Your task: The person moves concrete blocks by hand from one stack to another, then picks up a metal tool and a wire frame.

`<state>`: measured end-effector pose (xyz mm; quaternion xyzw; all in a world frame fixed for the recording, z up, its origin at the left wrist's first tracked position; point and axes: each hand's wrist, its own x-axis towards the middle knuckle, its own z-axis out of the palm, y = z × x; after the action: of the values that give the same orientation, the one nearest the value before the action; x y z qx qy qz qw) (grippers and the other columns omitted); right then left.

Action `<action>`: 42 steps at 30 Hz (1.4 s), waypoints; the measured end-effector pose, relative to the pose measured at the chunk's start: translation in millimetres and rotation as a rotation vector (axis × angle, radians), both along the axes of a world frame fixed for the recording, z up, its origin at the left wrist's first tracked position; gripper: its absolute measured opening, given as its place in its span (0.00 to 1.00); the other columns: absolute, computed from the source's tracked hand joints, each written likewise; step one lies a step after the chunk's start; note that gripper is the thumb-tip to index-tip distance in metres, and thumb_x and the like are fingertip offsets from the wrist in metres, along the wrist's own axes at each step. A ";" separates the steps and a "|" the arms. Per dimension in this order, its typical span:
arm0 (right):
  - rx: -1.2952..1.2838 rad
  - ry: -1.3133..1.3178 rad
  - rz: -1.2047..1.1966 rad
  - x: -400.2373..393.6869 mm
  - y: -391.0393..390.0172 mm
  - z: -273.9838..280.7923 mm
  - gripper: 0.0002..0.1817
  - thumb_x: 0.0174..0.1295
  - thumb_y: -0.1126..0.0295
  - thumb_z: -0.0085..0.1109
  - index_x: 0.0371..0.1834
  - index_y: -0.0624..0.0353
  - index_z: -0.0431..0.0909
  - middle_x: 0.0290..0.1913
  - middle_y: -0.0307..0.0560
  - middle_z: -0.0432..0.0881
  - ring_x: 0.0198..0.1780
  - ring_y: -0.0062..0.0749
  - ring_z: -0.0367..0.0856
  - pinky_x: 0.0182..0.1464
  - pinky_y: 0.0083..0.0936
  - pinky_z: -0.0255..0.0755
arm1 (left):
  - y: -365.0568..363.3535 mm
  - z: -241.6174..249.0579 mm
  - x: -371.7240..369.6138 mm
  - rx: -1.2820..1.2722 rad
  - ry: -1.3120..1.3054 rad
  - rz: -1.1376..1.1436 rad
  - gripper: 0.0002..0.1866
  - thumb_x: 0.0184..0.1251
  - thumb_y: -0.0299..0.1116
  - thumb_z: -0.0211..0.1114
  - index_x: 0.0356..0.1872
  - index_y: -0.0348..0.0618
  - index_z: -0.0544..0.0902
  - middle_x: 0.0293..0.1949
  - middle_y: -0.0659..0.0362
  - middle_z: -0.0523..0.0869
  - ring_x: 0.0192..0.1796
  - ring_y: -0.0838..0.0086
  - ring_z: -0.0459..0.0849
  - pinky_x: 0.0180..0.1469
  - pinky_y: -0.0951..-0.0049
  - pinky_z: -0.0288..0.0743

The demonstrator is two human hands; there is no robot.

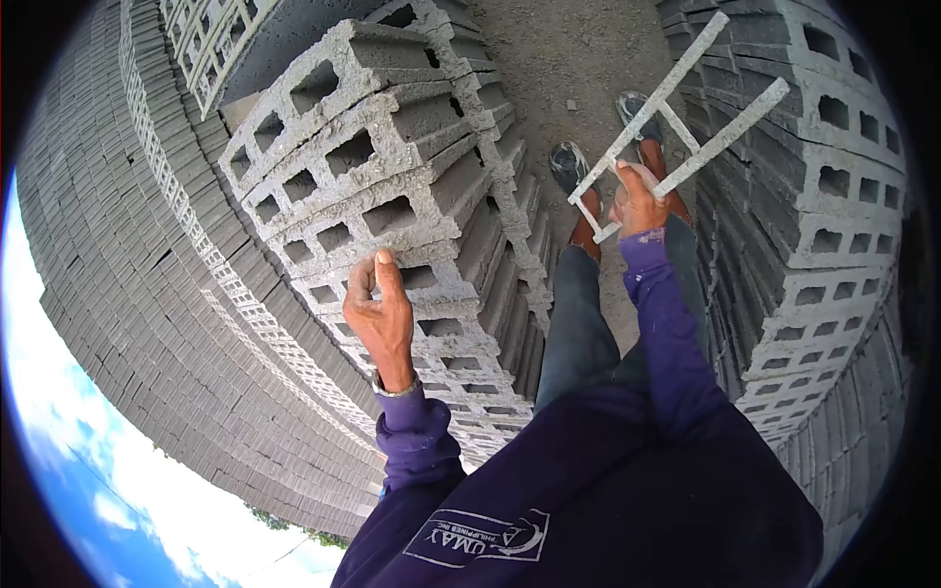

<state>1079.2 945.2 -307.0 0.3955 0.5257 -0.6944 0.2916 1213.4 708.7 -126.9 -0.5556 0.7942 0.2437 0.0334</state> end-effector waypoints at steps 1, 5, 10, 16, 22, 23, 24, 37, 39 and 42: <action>-0.015 -0.026 -0.024 7.1 -0.5 -0.8 0.08 0.59 0.67 0.65 0.32 0.60 0.82 0.12 0.30 0.62 0.11 0.15 0.55 0.14 0.20 0.47 | 5.7 -2.1 17.4 -0.057 0.047 -0.054 0.18 0.69 0.40 0.64 0.41 0.30 0.85 0.36 0.49 0.88 0.41 0.68 0.85 0.49 0.69 0.76; -0.058 -0.104 -0.030 26.2 -20.7 3.0 0.10 0.57 0.65 0.67 0.29 0.60 0.81 0.13 0.31 0.63 0.10 0.18 0.56 0.14 0.24 0.51 | 34.8 -33.1 29.8 -0.063 -0.105 -0.185 0.29 0.60 0.52 0.69 0.37 0.27 0.84 0.35 0.40 0.86 0.45 0.52 0.84 0.52 0.58 0.74; -0.046 -0.008 0.243 28.4 -26.2 5.4 0.15 0.60 0.60 0.64 0.30 0.65 0.81 0.15 0.33 0.66 0.15 0.19 0.63 0.16 0.23 0.57 | 37.6 -77.7 28.6 -0.162 -0.446 -0.224 0.40 0.47 0.63 0.72 0.22 0.21 0.78 0.22 0.33 0.79 0.27 0.49 0.79 0.36 0.53 0.72; -0.100 -0.076 0.139 20.6 -34.5 21.2 0.15 0.59 0.59 0.64 0.26 0.61 0.81 0.17 0.31 0.67 0.16 0.15 0.61 0.17 0.21 0.53 | 43.2 -51.1 8.8 0.079 -0.394 -0.037 0.29 0.47 0.49 0.78 0.26 0.24 0.81 0.21 0.52 0.80 0.25 0.67 0.75 0.33 0.68 0.72; -0.141 0.003 0.066 12.8 -41.8 30.1 0.13 0.60 0.61 0.64 0.28 0.61 0.82 0.17 0.29 0.66 0.16 0.13 0.59 0.17 0.20 0.52 | 37.4 4.5 10.3 0.249 -0.202 0.045 0.20 0.55 0.40 0.76 0.32 0.28 0.83 0.26 0.59 0.84 0.26 0.79 0.74 0.30 0.76 0.69; -0.144 -0.001 0.067 15.5 -46.8 34.0 0.13 0.60 0.61 0.64 0.28 0.61 0.82 0.17 0.29 0.66 0.16 0.13 0.59 0.17 0.20 0.52 | 37.0 8.1 14.0 0.246 -0.206 0.047 0.20 0.55 0.40 0.76 0.32 0.28 0.83 0.26 0.59 0.84 0.26 0.79 0.74 0.30 0.76 0.69; -0.143 0.005 0.047 14.6 -51.9 35.6 0.12 0.60 0.61 0.64 0.28 0.60 0.82 0.16 0.29 0.66 0.16 0.13 0.59 0.17 0.20 0.51 | 37.2 7.6 15.1 0.191 -0.239 0.000 0.21 0.54 0.41 0.77 0.28 0.29 0.81 0.23 0.61 0.80 0.24 0.79 0.71 0.27 0.75 0.66; -0.089 0.200 0.216 79.2 -91.4 -16.9 0.16 0.61 0.62 0.61 0.34 0.68 0.83 0.22 0.36 0.76 0.25 0.19 0.68 0.28 0.26 0.64 | 33.4 -1.3 19.7 0.175 -0.263 -0.025 0.23 0.54 0.44 0.77 0.27 0.29 0.80 0.19 0.66 0.75 0.22 0.81 0.66 0.24 0.75 0.59; -0.071 0.172 0.227 52.0 -69.2 10.0 0.16 0.62 0.62 0.61 0.34 0.68 0.83 0.23 0.36 0.76 0.26 0.18 0.68 0.30 0.24 0.64 | 36.5 -4.4 20.4 0.176 -0.242 -0.010 0.23 0.54 0.44 0.77 0.26 0.29 0.80 0.19 0.65 0.75 0.22 0.80 0.66 0.24 0.74 0.60; 0.027 0.241 0.270 22.3 -48.6 5.2 0.17 0.61 0.58 0.60 0.36 0.65 0.83 0.23 0.39 0.78 0.27 0.22 0.71 0.34 0.25 0.67 | 41.6 -35.4 28.3 0.173 0.005 -0.005 0.25 0.54 0.45 0.77 0.25 0.28 0.79 0.18 0.59 0.76 0.22 0.76 0.67 0.24 0.69 0.63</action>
<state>1101.5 896.6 -301.8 0.2391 0.6144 -0.6842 0.3118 1241.8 750.3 -162.3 -0.5480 0.7718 0.3126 0.0799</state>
